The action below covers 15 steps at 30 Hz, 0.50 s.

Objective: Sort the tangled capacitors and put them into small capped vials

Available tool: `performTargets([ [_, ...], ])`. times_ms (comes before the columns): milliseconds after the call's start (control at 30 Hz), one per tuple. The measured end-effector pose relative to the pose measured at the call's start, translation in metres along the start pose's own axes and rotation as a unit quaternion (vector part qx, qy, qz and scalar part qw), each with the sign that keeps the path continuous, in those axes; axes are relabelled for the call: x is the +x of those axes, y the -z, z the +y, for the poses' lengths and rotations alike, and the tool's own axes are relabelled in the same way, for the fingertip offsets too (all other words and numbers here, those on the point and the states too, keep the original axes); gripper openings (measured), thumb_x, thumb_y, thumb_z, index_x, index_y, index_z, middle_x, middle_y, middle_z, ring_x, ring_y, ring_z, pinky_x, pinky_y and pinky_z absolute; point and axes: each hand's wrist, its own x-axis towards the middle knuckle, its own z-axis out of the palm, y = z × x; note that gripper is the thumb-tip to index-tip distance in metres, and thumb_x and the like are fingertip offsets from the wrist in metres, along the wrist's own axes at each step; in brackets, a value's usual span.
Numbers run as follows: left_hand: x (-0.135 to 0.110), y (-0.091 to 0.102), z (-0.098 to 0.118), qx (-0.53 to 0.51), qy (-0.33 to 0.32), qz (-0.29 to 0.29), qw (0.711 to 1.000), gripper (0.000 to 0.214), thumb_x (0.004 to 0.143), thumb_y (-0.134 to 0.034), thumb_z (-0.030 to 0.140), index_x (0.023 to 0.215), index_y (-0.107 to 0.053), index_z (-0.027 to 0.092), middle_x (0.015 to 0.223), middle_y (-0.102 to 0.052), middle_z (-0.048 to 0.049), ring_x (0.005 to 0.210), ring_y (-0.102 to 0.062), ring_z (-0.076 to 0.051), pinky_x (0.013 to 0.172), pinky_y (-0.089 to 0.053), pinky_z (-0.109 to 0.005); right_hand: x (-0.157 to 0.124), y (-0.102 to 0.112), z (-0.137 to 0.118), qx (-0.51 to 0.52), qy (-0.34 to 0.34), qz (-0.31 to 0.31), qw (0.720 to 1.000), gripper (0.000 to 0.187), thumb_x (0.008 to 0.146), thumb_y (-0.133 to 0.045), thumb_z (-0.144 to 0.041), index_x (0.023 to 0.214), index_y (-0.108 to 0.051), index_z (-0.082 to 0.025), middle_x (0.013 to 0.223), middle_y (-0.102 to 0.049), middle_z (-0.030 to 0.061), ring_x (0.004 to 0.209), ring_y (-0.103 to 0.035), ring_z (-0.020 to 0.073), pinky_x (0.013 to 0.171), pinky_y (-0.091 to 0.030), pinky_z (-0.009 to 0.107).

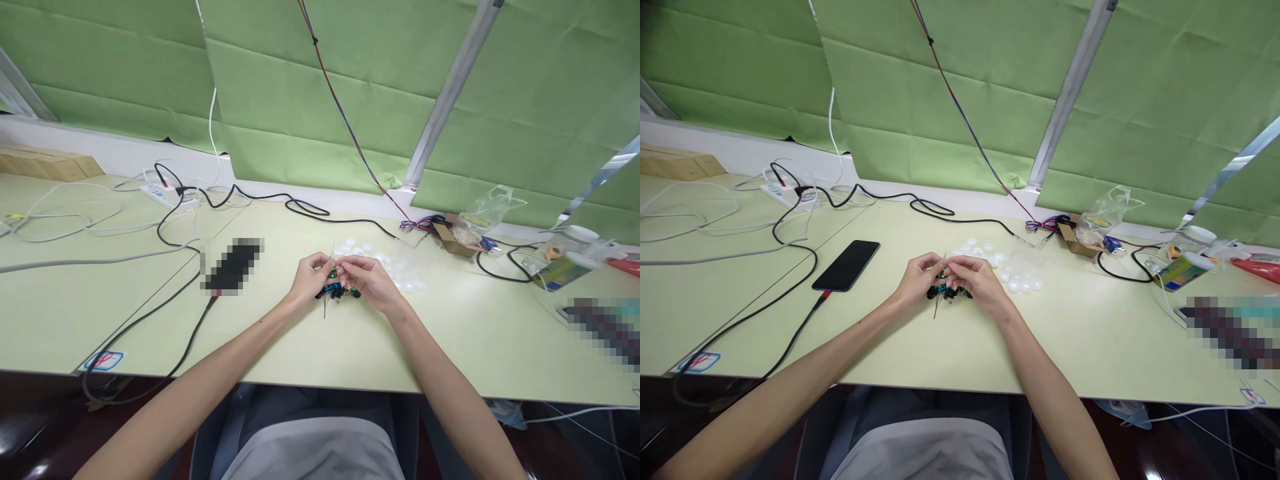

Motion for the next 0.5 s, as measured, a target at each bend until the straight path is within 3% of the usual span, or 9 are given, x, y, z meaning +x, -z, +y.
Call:
performTargets([
  [300, -0.0014, -0.0006, 0.001, -0.015, 0.021, -0.012, 1.0, 0.033, 0.07, -0.077, 0.045, 0.068, -0.061, 0.017, 0.067, -0.065, -0.0023, 0.062, -0.065, -0.018, 0.07, -0.059, -0.039, 0.0003, 0.0029, 0.0021, 0.018, -0.012, -0.003, 1.0, 0.024, 0.073, -0.08, -0.033, 0.091, -0.073, -0.018, 0.078, -0.068, 0.0011, 0.063, -0.061, 0.0099, 0.059, -0.049, 0.023],
  [500, -0.0024, -0.0002, 0.001, -0.009, 0.02, -0.038, 0.999, 0.035, 0.072, -0.077, 0.046, 0.071, -0.059, 0.016, 0.065, -0.064, -0.0014, 0.061, -0.067, -0.017, 0.071, -0.059, -0.039, -0.002, 0.0047, -0.004, 0.003, -0.026, -0.059, 0.998, 0.025, 0.078, -0.076, -0.032, 0.098, -0.075, -0.018, 0.078, -0.066, 0.0002, 0.061, -0.059, 0.0083, 0.058, -0.048, 0.022],
])
